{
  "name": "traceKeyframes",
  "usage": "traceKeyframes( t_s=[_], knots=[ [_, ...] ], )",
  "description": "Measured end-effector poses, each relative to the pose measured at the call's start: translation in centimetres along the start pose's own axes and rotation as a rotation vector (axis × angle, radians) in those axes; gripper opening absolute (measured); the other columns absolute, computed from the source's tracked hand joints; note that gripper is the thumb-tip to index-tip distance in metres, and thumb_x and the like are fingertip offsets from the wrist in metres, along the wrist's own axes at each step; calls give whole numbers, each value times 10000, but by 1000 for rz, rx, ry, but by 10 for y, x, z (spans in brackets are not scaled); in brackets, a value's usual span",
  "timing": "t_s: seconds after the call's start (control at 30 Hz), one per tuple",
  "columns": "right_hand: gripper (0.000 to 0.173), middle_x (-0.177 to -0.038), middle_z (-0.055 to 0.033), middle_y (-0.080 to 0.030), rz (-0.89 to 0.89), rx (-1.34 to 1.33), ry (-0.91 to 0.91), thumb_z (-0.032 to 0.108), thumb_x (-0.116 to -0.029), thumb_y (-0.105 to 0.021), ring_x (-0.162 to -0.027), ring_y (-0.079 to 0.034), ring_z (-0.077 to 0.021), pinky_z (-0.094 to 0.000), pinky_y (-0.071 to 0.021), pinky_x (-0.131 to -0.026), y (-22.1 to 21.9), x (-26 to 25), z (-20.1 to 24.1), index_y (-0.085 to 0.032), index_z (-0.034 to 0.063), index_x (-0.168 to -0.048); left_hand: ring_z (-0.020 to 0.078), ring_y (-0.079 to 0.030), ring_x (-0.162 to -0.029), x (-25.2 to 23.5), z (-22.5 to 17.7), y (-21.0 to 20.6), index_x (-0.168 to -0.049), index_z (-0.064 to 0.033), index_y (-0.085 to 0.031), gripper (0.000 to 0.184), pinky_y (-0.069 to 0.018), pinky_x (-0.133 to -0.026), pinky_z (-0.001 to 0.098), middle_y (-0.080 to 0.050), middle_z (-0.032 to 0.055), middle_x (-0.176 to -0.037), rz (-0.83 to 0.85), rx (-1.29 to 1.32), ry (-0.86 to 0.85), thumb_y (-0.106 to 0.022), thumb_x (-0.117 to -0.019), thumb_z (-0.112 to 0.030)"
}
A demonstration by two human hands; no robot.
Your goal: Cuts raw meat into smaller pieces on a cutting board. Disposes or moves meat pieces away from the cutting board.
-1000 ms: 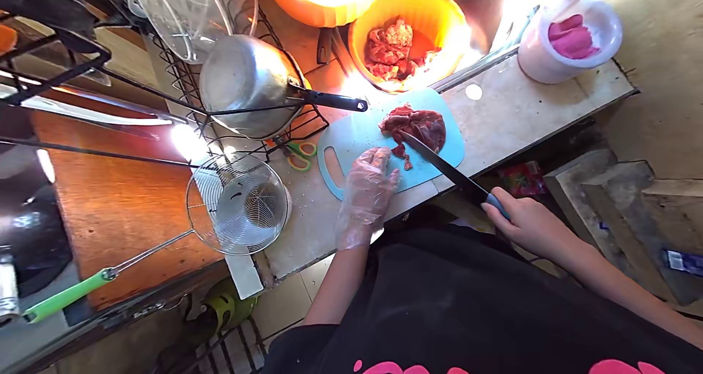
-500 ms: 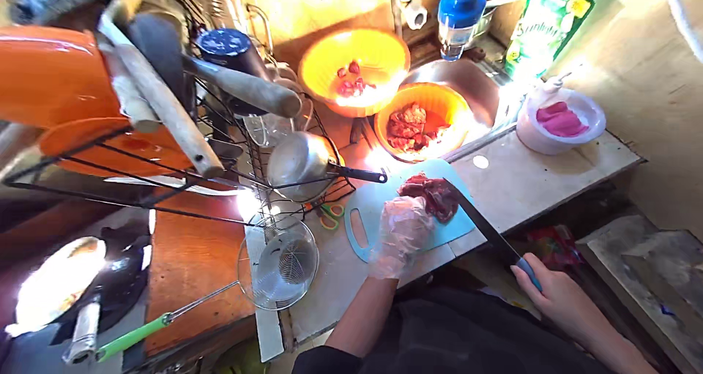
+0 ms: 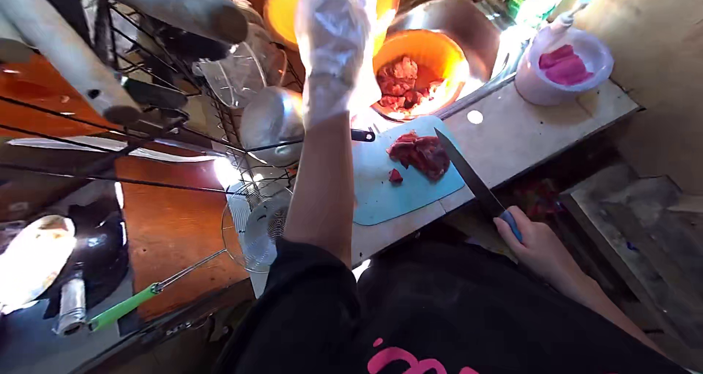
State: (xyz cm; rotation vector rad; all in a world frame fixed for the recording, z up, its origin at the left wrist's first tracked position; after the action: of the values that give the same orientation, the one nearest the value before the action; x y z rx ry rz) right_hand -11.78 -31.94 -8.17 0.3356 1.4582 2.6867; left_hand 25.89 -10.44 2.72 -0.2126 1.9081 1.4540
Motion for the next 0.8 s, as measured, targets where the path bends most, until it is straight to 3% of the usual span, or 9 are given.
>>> traceKeyframes(
  t_s=[0.07, 0.23, 0.33, 0.4, 0.5, 0.63, 0.7, 0.73, 0.8],
  knots=[
    [435, -586, -86, -533, -5, 0, 13, 371, -1051, -401, -501, -567, -237, -411, -454, -467, -2, 0, -2, -623, 0, -1004, 325, -643, -1180, 34, -31, 56, -1222, -105, -683, 352, -491, -1013, 503, -691, 165, -1198, 432, 94, 84, -482, -1053, -340],
    [420, -581, -81, -530, 21, 5, 29, 362, -1049, -404, -502, -571, -233, -409, -456, -464, -5, 0, -3, -621, 7, -995, 298, -707, -915, 173, -54, 69, -1163, -118, -696, 210, -582, -792, 539, -716, 134, -1028, 808, 433, 203, -668, -984, -225],
    [414, -578, -83, -525, 42, 19, 49, 358, -1048, -409, -503, -573, -242, -414, -458, -464, -4, -4, -1, -620, 5, -997, 359, -675, -1097, 216, -55, 35, -1237, -40, -680, 381, -541, -949, 566, -697, 196, -1153, 986, 353, 395, -708, -953, -292],
    [412, -582, -88, -524, 70, 31, 60, 359, -1048, -407, -510, -573, -250, -422, -457, -470, -3, -8, 2, -617, 7, -1001, 366, -661, -1119, 233, -51, 18, -1203, -19, -673, 451, -527, -965, 564, -690, 200, -1153, 1014, 336, 520, -743, -928, -370],
    [405, -588, -84, -522, 98, 39, 77, 354, -1052, -406, -512, -567, -246, -421, -451, -473, -3, -13, 5, -612, 8, -1003, 331, -696, -964, 247, -43, 5, -1060, -56, -701, 272, -554, -852, 566, -714, 158, -990, 936, 439, 600, -737, -929, -292],
    [394, -580, -70, -513, 104, 43, 111, 349, -1050, -411, -504, -555, -222, -398, -444, -466, -4, -14, 7, -609, 15, -986, 172, -718, -864, 257, -37, 17, -1164, -105, -706, 279, -596, -804, 414, -746, 77, -991, 789, 796, 735, -775, -901, -167],
    [381, -579, -73, -514, 127, 49, 126, 339, -1048, -420, -506, -558, -225, -399, -444, -468, -7, -13, 8, -609, 15, -979, 169, -713, -1039, 269, -31, 21, -1245, -100, -706, 331, -578, -935, 415, -738, 78, -1160, 824, 775, 585, -751, -921, -151],
    [376, -584, -85, -521, 146, 52, 133, 329, -1047, -425, -513, -567, -242, -410, -449, -474, -9, -13, 9, -610, 7, -985, 203, -670, -1177, 277, -28, 21, -1264, -109, -713, 331, -533, -1022, 454, -706, 82, -1270, 839, 681, 481, -724, -939, -172],
    [374, -591, -114, -545, 173, 59, 153, 304, -1043, -435, -524, -592, -285, -438, -462, -479, -12, -12, 12, -618, -19, -998, 293, -602, -1301, 289, -25, 23, -1346, -110, -679, 385, -475, -1080, 522, -646, 126, -1383, 832, 524, 421, -667, -964, -162]
  ],
)
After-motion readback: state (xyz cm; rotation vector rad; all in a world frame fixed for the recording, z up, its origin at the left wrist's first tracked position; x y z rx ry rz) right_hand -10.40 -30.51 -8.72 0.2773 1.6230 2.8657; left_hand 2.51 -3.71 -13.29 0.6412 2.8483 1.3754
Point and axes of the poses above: each hand's wrist, its own x-axis away from the middle knuckle, its own y-axis out of the back of the hand, z = x × y, the point moved 2 cm from there along -x, towards the middle knuckle
